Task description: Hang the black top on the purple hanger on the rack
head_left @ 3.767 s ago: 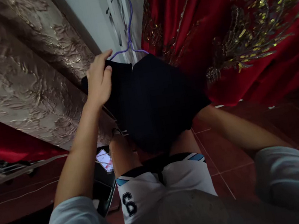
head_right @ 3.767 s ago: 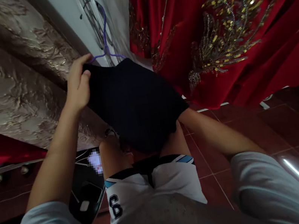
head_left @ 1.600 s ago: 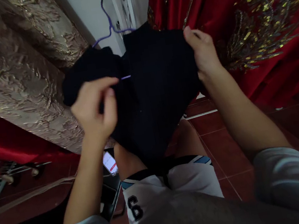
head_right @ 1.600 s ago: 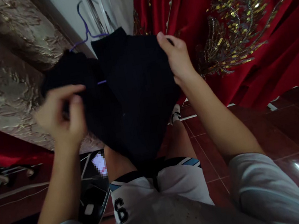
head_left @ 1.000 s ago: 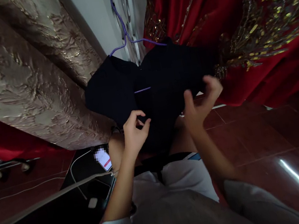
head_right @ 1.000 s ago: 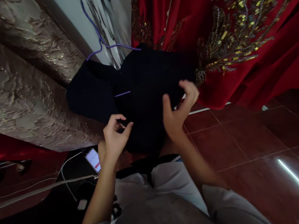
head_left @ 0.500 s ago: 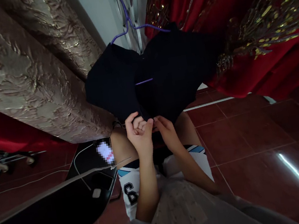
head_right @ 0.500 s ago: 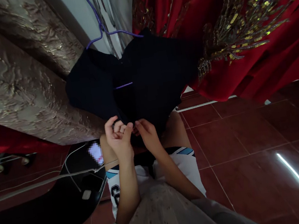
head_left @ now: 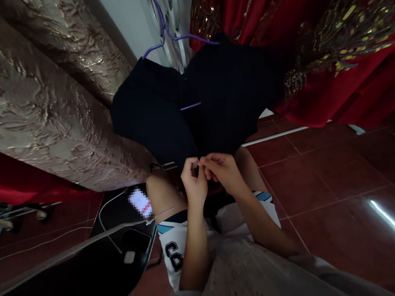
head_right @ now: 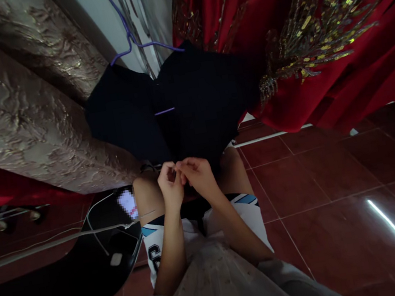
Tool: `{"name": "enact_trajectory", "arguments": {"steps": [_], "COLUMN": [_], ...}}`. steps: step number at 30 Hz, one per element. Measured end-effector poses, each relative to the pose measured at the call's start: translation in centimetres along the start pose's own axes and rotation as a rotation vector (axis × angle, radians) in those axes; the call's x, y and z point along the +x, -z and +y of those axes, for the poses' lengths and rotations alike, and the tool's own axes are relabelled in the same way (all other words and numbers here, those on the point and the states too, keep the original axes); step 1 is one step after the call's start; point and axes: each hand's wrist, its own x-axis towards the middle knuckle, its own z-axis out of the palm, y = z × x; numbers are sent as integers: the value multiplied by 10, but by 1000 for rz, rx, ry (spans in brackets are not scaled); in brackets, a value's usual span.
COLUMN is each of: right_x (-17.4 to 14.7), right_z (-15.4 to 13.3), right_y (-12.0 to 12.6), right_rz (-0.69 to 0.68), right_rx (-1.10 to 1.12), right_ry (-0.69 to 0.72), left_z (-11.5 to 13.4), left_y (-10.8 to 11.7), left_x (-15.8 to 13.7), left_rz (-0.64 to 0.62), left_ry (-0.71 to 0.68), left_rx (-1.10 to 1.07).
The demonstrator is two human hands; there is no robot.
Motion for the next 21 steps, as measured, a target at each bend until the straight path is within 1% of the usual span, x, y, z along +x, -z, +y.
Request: {"name": "enact_trajectory", "arguments": {"steps": [2,5,7,9,11,12,14,15,16,17,19,21], "right_x": [17,50,68,77,80,80,79,79,79,80,84,89], "right_z": [-30,-92,-129,-152,-158,-158,-154,-152,-151,-150,-146,-133], "right_y": [-2,-10,-17,-20,-19,-18,-14,-12,-11,-10,-9,-6], "right_rz": [11,79,127,137,124,103,23,-25,-71,-101,-87,4], "right_rx": [-34,-91,-91,-75,-78,-85,-91,-84,-74,-65,-79,-189], "right_ry": [92,296,416,506,550,549,519,508,509,524,586,624], "left_z": [-9,-26,-30,-20,4,20,56,74,90,104,127,143], "left_y": [-9,-24,-30,-31,-26,-22,-14,-11,-9,-7,-6,-3], "left_x": [3,11,20,34,53,65,92,105,118,129,144,150], "left_rz": [32,38,6,-96,-211,-238,-178,-80,-16,-5,-63,-139], "left_ry": [-70,-154,-181,-205,-259,-309,-427,-519,-583,-638,-719,-746], "left_rx": [65,207,245,266,263,240,124,92,106,153,278,386]}}
